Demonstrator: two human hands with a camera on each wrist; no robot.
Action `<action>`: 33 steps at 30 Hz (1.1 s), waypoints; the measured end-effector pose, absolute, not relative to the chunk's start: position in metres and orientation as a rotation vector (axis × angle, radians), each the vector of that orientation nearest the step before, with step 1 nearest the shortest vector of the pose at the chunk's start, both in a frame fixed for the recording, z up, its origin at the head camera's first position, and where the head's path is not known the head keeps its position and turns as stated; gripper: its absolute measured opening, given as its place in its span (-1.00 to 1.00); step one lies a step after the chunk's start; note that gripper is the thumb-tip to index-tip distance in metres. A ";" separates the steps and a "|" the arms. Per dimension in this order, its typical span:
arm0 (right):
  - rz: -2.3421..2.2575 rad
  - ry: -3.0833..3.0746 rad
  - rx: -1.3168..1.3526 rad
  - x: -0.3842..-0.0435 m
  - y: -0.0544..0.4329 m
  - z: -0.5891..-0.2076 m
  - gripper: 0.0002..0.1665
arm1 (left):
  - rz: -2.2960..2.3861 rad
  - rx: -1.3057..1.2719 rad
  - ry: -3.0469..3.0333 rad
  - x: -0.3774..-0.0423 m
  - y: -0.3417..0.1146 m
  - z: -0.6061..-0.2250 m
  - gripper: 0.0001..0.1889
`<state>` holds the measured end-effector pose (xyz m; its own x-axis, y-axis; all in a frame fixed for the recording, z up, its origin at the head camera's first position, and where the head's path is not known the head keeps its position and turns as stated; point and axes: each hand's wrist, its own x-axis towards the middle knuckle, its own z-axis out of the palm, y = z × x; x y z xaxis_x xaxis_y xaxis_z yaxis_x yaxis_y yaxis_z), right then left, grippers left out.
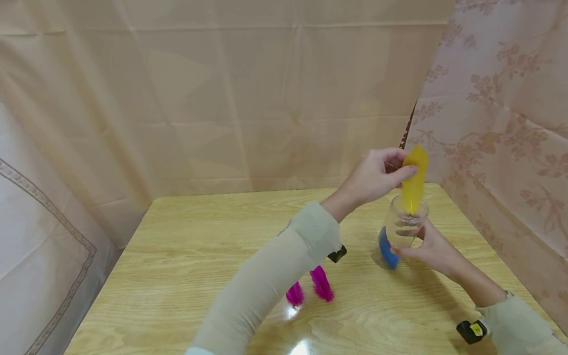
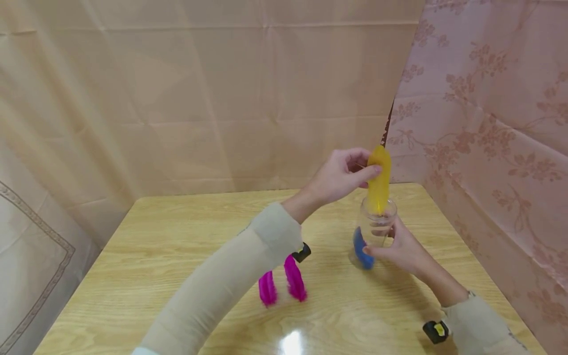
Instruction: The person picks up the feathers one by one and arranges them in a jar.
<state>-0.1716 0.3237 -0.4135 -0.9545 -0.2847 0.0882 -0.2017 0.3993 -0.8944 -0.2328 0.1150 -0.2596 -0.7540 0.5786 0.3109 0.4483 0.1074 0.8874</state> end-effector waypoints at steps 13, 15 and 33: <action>-1.616 2.569 -0.469 -0.174 0.322 -0.419 0.08 | 1.635 1.060 2.256 -0.229 0.116 -0.271 -0.79; -1.628 2.561 -0.478 -0.175 0.321 -0.420 0.07 | 1.633 1.049 2.237 -0.228 0.116 -0.272 -0.80; -1.606 2.588 -0.488 -0.173 0.318 -0.416 0.09 | 1.767 1.079 2.332 -0.226 0.118 -0.282 -0.83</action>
<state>-0.1734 0.3177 -0.4162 -0.9483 -0.2951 0.1164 -0.2354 0.4083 -0.8820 -0.2263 0.1183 -0.2822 -0.7603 0.5304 0.3750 0.5044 0.1184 0.8553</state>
